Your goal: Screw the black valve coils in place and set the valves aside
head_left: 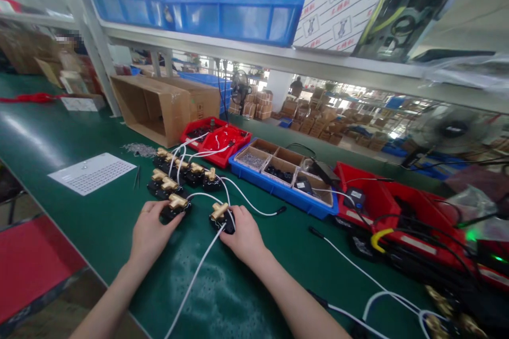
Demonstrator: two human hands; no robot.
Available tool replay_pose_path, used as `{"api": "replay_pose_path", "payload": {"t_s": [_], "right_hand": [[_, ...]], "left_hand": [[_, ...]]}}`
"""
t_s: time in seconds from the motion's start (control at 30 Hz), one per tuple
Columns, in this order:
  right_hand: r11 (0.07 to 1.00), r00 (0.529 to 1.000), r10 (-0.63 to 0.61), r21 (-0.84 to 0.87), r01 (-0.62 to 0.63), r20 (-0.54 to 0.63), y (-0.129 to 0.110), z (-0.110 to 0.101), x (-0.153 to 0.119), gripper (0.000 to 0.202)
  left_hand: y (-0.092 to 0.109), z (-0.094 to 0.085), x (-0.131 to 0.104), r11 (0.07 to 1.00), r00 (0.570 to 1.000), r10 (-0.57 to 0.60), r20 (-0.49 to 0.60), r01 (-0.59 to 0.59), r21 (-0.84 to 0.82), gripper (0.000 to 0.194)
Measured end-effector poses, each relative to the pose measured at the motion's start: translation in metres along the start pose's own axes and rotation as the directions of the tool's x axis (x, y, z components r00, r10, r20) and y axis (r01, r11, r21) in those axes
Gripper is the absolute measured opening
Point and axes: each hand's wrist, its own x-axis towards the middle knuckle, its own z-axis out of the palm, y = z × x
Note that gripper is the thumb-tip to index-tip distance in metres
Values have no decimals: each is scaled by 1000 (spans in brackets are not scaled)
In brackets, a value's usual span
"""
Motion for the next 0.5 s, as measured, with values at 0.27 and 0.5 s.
{"api": "replay_pose_path", "payload": {"t_s": [0.27,0.5], "right_hand": [[996,998,56,66,-57,17,11,-4,-14,76],[985,997,45,161,-55,63,20,-11,-19,87]], "left_hand": [[26,14,-24,995,981,92,172,-86,-39,67],[33,26,-19,989,956,140,256,-124,-79,75]]}}
